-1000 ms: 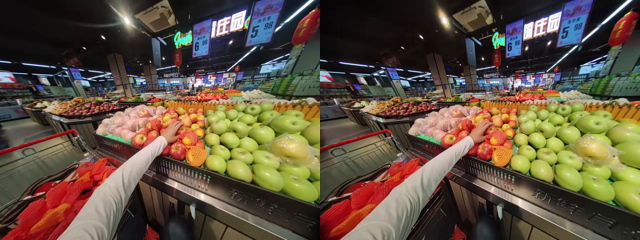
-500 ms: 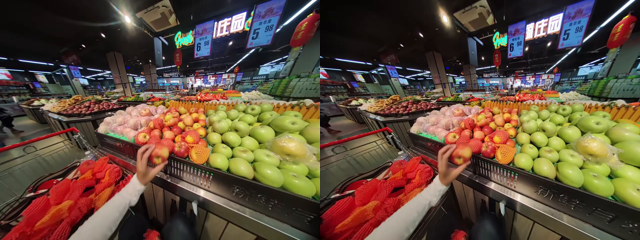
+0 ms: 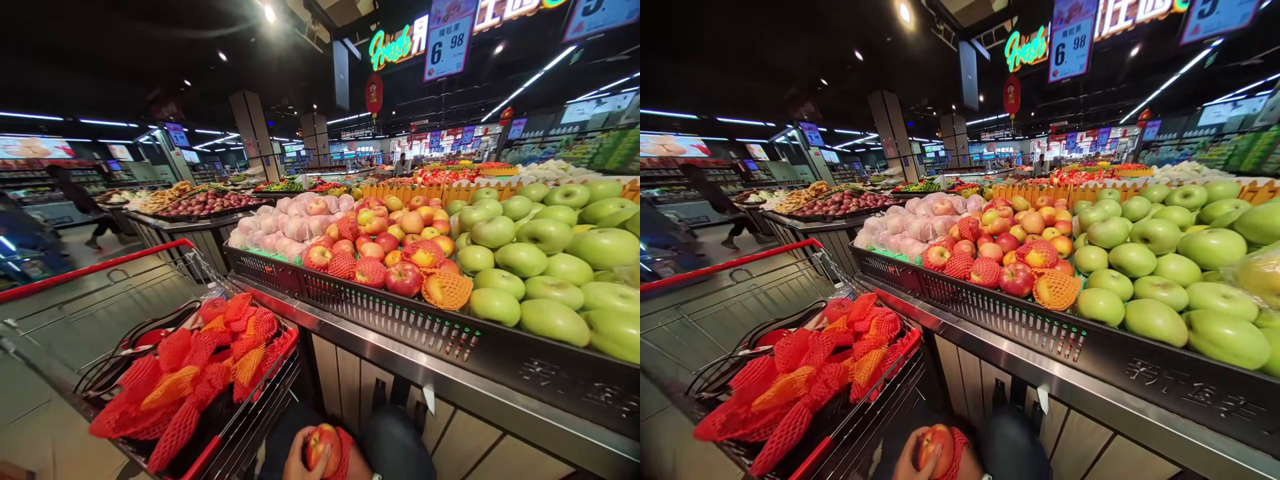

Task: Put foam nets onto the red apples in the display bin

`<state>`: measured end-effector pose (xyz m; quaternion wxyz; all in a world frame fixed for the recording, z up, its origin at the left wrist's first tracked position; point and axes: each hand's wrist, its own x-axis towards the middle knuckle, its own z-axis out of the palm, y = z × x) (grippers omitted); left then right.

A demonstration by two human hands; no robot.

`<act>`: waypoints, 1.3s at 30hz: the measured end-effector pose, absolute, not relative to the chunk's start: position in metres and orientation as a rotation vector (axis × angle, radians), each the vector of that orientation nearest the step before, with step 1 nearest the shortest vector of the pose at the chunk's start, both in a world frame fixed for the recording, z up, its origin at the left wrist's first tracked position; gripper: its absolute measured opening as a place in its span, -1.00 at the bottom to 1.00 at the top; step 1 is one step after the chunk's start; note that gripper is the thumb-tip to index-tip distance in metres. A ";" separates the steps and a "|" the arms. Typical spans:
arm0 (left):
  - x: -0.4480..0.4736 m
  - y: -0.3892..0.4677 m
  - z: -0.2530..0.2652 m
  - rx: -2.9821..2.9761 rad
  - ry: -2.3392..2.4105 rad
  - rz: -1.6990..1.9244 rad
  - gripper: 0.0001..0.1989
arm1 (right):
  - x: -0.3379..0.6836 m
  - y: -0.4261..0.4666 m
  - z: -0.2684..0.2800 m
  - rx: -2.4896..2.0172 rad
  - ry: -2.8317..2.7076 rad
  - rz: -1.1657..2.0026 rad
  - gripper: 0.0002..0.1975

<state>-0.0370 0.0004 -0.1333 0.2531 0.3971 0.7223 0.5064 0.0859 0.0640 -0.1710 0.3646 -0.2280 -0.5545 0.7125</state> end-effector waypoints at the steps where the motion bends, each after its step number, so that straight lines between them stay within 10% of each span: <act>1: -0.038 0.001 -0.138 1.001 1.929 1.314 -0.36 | 0.086 0.062 -0.178 -0.557 -1.386 1.855 -0.31; 14: -0.023 0.026 -0.134 0.826 1.435 1.216 -0.32 | 0.093 0.060 -0.185 -0.846 -1.312 1.629 -0.11; 20: -0.034 0.010 -0.138 0.898 1.309 1.140 -0.29 | 0.088 0.054 -0.176 -0.820 -1.206 1.798 -0.37; 33: -0.047 0.030 -0.143 -0.103 0.839 1.432 -0.61 | 0.104 0.053 -0.144 -0.981 -1.730 1.117 -0.72; 39: -0.043 0.036 -0.146 -0.070 0.835 1.437 -0.56 | 0.109 0.053 -0.150 -1.048 -1.719 0.892 -0.01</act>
